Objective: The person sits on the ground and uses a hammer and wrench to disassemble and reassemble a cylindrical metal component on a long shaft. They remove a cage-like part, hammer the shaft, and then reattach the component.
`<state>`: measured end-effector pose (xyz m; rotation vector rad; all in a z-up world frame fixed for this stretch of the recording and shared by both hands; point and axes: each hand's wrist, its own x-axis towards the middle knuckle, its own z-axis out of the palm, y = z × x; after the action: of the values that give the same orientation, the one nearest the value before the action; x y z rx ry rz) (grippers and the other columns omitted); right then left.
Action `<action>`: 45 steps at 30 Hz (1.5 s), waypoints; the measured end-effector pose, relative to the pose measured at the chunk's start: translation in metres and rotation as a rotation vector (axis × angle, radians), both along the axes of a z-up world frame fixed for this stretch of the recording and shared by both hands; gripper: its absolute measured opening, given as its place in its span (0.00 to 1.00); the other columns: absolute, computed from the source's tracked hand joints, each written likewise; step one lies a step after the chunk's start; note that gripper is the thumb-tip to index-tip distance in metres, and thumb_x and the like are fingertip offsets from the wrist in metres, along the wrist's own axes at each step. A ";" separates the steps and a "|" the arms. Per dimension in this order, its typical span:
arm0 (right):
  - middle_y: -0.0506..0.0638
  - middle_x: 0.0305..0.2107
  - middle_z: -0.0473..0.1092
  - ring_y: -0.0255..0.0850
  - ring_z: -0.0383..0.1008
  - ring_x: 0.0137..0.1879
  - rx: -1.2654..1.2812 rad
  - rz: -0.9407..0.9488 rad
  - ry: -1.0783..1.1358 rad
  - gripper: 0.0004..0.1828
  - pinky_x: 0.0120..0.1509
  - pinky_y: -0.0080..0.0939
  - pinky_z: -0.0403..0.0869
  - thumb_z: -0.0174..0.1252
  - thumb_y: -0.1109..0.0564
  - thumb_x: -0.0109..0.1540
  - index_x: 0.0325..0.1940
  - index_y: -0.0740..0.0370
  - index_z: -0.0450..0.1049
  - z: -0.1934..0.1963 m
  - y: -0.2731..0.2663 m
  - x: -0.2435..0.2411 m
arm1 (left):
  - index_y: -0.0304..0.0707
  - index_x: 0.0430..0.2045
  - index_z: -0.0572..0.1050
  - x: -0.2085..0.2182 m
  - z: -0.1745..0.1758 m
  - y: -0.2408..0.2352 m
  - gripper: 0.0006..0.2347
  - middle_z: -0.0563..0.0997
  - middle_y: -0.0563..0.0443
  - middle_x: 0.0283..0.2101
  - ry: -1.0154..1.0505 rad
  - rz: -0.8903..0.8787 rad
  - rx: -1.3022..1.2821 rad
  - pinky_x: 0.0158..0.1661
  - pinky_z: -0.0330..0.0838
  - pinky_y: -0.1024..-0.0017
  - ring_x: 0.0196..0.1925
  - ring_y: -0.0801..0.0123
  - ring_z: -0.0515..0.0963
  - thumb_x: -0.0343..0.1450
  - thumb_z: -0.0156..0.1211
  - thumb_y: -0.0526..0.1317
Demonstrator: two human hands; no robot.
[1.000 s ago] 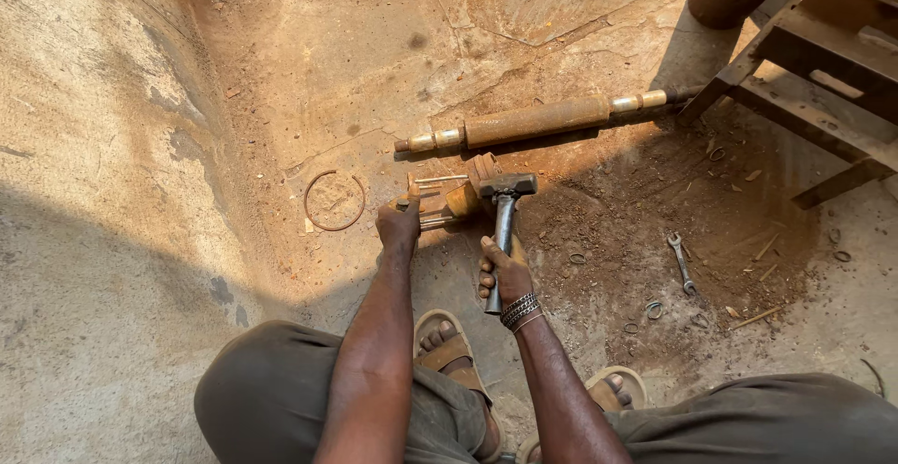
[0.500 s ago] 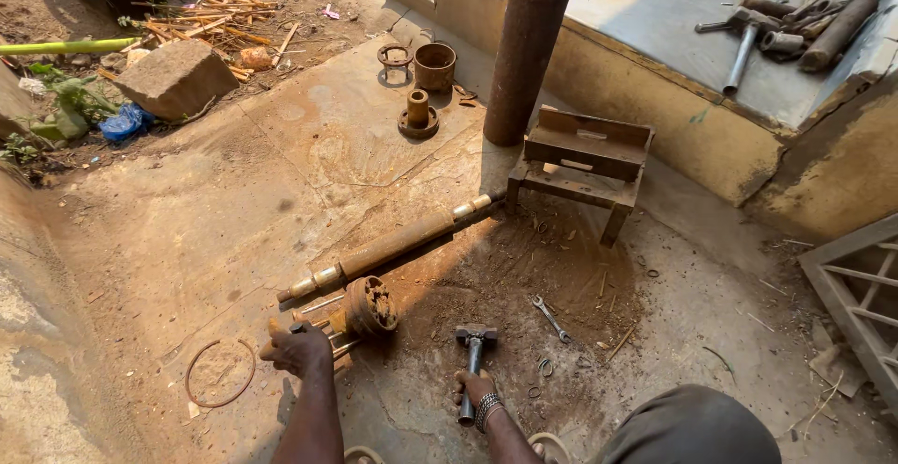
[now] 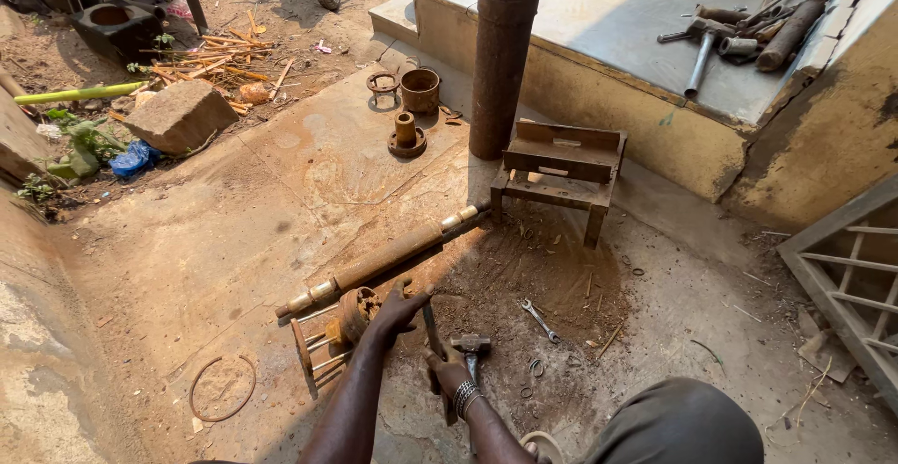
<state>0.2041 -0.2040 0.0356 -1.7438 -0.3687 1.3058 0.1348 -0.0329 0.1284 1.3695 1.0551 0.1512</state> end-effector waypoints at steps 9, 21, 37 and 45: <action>0.56 0.38 0.67 0.42 0.69 0.36 -0.209 -0.638 0.153 0.28 0.36 0.43 0.74 0.61 0.47 0.62 0.65 0.52 0.67 -0.012 -0.027 0.037 | 0.36 0.69 0.54 -0.128 -0.055 0.039 0.42 0.52 0.28 0.69 0.795 0.762 0.428 0.63 0.58 0.44 0.69 0.39 0.55 0.61 0.74 0.48; 0.59 0.48 0.60 0.47 0.68 0.46 -0.194 -0.760 0.165 0.35 0.44 0.47 0.75 0.65 0.54 0.56 0.67 0.52 0.61 -0.018 -0.020 0.067 | 0.18 0.51 0.75 -0.159 -0.103 0.054 0.34 0.81 0.31 0.50 0.799 0.702 0.071 0.47 0.75 0.58 0.49 0.48 0.82 0.65 0.67 0.58; 0.57 0.54 0.59 0.47 0.68 0.53 0.427 -0.189 -0.856 0.36 0.56 0.50 0.76 0.67 0.53 0.56 0.66 0.55 0.61 0.277 0.082 0.076 | 0.34 0.31 0.63 -0.132 0.071 0.057 0.12 0.66 0.51 0.22 -0.468 1.176 -0.106 0.17 0.62 0.65 0.17 0.70 0.65 0.73 0.57 0.44; 0.57 0.55 0.66 0.43 0.75 0.50 0.414 0.241 -0.690 0.39 0.53 0.45 0.79 0.63 0.51 0.58 0.71 0.55 0.58 0.369 -0.031 0.110 | 0.40 0.29 0.69 -0.082 0.209 -0.036 0.17 0.61 0.62 0.16 -0.669 0.560 -0.348 0.23 0.72 0.66 0.14 0.75 0.63 0.75 0.52 0.55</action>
<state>0.3144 -0.2351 0.4048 -1.7699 -1.1805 0.6668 0.0525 -0.0686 0.3373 0.6023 0.8095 0.7487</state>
